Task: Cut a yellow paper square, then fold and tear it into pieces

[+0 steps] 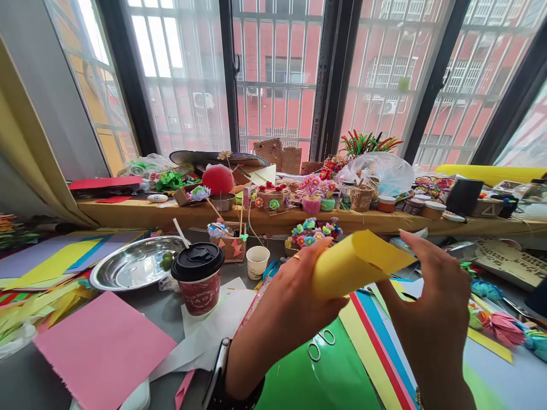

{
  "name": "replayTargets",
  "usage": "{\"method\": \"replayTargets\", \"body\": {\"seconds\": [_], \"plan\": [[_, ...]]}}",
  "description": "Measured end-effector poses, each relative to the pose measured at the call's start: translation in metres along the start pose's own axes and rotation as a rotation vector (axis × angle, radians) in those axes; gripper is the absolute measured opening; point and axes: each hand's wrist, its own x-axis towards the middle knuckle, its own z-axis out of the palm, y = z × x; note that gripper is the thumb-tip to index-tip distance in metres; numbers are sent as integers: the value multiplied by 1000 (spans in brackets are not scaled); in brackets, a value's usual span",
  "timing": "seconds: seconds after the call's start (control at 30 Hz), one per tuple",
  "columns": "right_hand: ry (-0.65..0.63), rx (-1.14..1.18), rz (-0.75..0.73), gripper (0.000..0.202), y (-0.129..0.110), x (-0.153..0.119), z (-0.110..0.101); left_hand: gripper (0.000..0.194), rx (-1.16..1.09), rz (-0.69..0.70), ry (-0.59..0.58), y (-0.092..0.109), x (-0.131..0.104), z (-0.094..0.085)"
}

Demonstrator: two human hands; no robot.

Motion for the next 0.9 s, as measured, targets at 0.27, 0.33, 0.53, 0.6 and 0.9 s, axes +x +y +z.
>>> {"method": "replayTargets", "body": {"seconds": [0.27, 0.33, 0.53, 0.6, 0.9], "plan": [[-4, 51, 15, 24, -6, -2, -13, 71, 36, 128, -158, -2, 1, 5], [14, 47, 36, 20, -7, -2, -17, 73, 49, 136, -187, -3, 1, 3], [-12, -35, -31, 28, -4, -2, -20, 73, 71, 209, -232, -1, 0, -1], [-21, -5, 12, 27, -5, -2, -20, 74, 82, 216, -245, 0, -1, -1], [29, 11, -67, 22, -13, -5, -19, 76, 211, 201, -153, 5, -12, -10]]}}
